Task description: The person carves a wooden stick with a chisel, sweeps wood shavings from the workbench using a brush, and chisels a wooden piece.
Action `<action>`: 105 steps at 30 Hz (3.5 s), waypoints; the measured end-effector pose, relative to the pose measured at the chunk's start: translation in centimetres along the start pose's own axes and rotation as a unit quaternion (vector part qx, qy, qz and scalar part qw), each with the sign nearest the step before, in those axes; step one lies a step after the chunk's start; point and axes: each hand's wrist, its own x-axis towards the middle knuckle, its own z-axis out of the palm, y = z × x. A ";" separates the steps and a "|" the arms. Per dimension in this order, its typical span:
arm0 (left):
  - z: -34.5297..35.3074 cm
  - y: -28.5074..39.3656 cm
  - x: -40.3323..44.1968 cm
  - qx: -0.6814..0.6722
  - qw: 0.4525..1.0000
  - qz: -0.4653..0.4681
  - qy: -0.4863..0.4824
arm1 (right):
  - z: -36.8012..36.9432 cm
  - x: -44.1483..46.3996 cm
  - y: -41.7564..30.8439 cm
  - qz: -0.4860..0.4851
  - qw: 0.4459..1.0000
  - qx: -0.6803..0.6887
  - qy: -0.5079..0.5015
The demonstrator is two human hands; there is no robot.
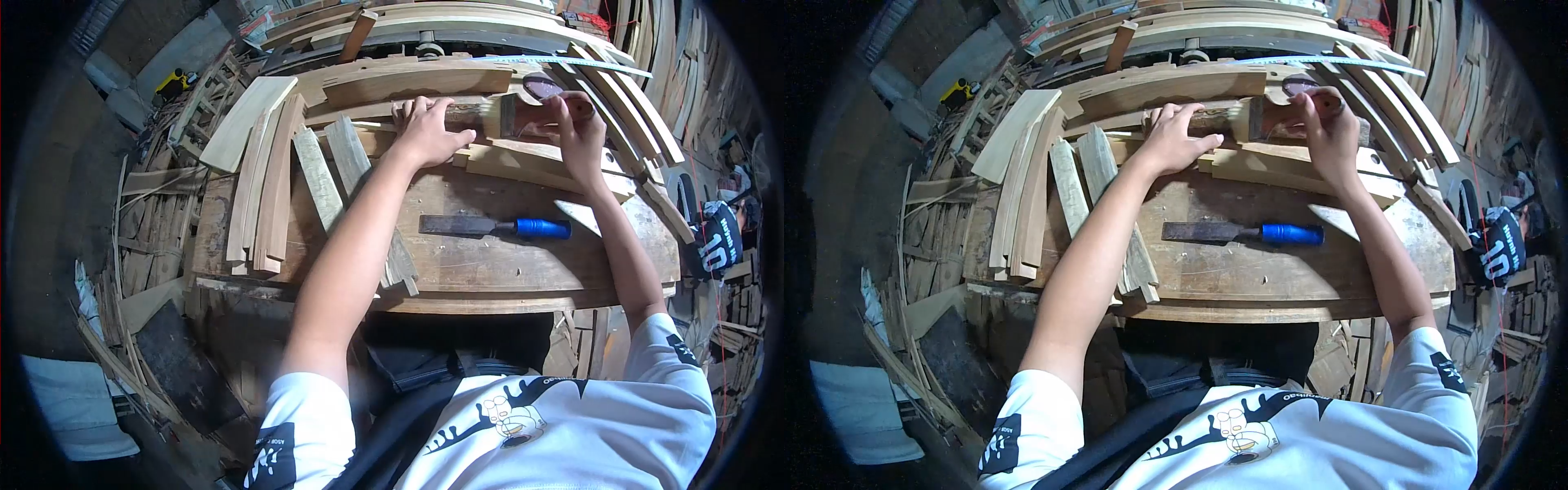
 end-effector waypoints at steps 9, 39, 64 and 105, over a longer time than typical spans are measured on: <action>-0.3 0.3 -0.1 0.031 0.999 0.023 0.009 | 0.9 -1.0 -0.2 -0.003 0.998 -0.035 -0.061; -1.4 3.4 -1.5 -0.192 0.953 0.125 0.199 | -1.5 0.4 0.5 -0.149 0.877 -0.415 -0.190; -4.1 0.2 -1.6 0.035 0.954 0.036 0.294 | -2.4 1.6 2.3 -0.097 0.912 -0.335 -0.217; -2.2 -0.1 -0.4 -0.100 0.958 0.038 0.266 | -2.2 2.8 2.9 -0.129 0.835 -0.452 -0.285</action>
